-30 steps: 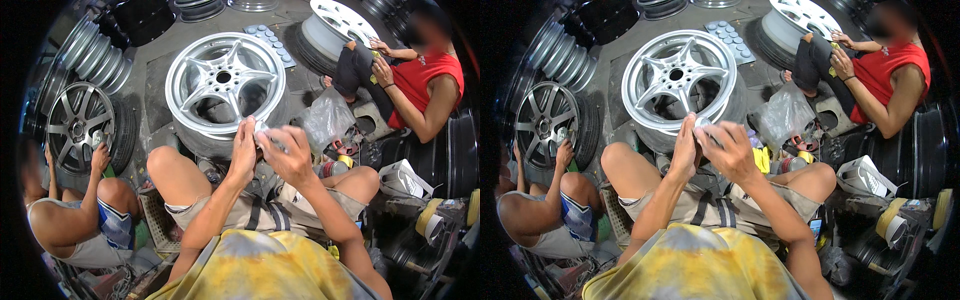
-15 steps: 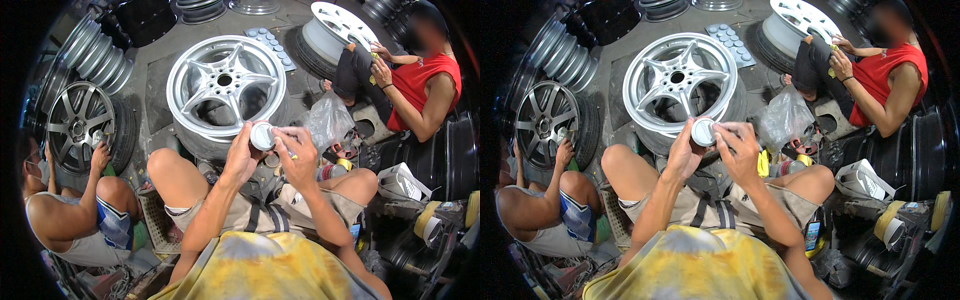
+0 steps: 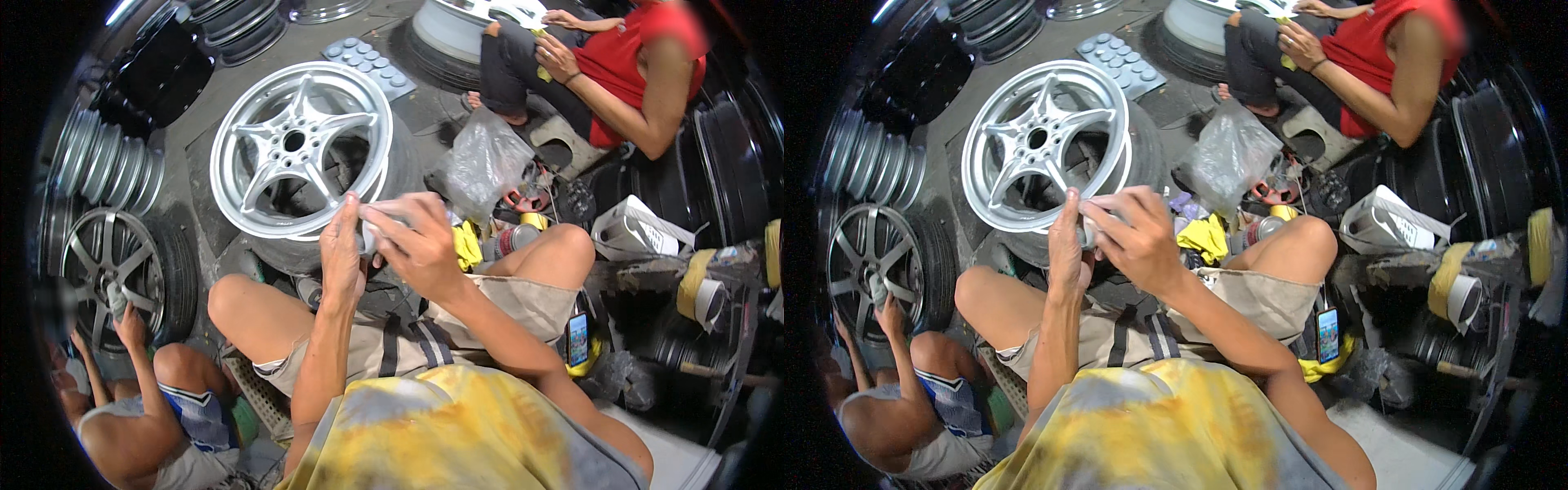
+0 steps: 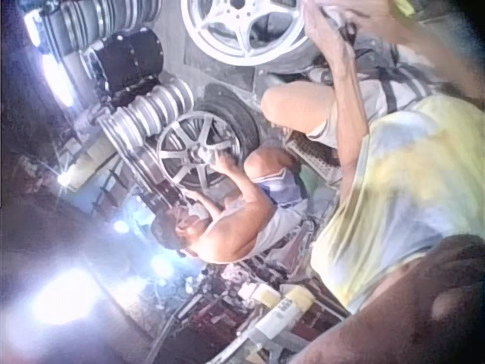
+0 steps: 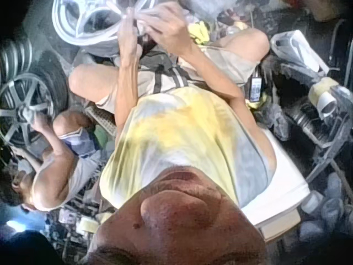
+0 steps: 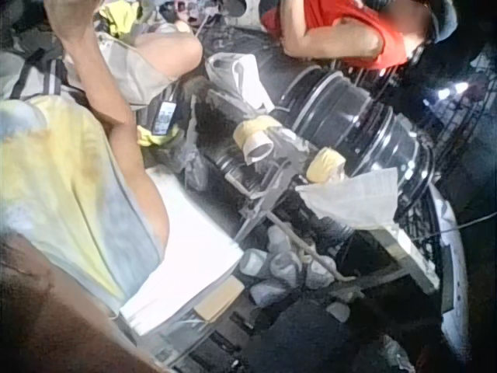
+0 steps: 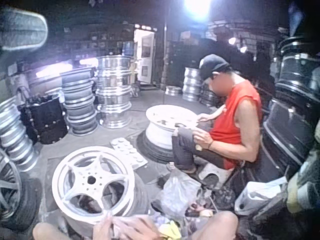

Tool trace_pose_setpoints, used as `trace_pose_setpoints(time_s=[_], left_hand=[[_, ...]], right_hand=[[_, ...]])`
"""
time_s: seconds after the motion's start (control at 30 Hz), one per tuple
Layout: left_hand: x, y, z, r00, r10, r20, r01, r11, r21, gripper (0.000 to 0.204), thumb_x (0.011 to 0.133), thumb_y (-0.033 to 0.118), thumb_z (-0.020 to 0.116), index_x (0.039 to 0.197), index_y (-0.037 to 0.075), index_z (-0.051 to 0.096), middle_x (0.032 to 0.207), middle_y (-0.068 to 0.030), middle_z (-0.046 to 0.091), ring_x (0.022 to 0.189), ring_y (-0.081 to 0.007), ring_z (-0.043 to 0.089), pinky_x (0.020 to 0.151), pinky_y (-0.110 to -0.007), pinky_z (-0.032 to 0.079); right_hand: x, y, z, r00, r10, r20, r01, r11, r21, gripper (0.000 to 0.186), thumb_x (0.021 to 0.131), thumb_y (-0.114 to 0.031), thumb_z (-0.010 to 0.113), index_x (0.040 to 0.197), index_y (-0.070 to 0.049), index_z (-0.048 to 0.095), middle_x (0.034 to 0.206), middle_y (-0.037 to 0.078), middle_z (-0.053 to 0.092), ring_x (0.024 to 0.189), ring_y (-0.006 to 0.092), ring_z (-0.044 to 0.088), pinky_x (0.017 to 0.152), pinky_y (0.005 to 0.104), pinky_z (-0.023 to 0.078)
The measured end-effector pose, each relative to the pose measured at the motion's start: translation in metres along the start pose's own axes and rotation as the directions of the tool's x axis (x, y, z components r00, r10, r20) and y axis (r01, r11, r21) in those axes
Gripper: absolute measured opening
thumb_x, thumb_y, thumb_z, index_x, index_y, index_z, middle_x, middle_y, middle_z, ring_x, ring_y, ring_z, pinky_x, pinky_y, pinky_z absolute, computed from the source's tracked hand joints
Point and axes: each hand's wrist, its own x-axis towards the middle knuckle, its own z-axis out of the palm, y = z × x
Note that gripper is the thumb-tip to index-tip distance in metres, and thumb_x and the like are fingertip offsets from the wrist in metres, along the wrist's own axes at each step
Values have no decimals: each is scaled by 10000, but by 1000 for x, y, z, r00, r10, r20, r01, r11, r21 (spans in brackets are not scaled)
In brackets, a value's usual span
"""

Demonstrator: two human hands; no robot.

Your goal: The person sits on the floor in a workshop and cleans small, round, silver metal caps using a yellow cloth. They wipe each cap individually and place them onto a metal tray. The person also handles a silver car wheel rim, wiping it with the cloth before setting it aside.

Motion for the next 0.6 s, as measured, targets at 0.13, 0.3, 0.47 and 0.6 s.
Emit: trace_pose_setpoints(time_s=[0.13,0.3,0.47,0.6], left_hand=[[9,-3,-4,993,-28,-116,-3,966,-259,257,1030,375,619,972,128,662,864,8,670,782,-111,658,706,-285,545],[3,-20,11,976,-205,-67,163,905,-392,268,1059,369,575,1031,118,666,947,15,689,900,-135,665,810,-309,569],[29,-23,-42,885,-199,422,408,769,-492,407,1000,502,628,1115,113,665,897,-13,687,806,-152,673,708,-309,583],[2,-7,17,927,-354,-122,268,854,-446,348,1026,476,600,1101,146,678,945,-15,699,856,-169,674,778,-346,593]], right_hand=[[-10,-7,18,1000,14,-1,-14,1000,4,289,804,-65,758,1090,-24,753,1081,64,712,972,272,607,829,400,492],[-6,-1,17,997,71,-9,-71,997,-1,240,835,-77,755,1067,-13,752,1130,76,706,993,278,617,862,398,500],[-18,-17,17,999,-22,-32,24,999,46,196,850,-69,735,1036,-11,750,1090,92,705,965,294,615,851,424,500],[2,2,21,996,80,24,-81,996,48,236,844,-55,731,1075,-11,754,1088,98,698,943,303,608,845,425,504]])
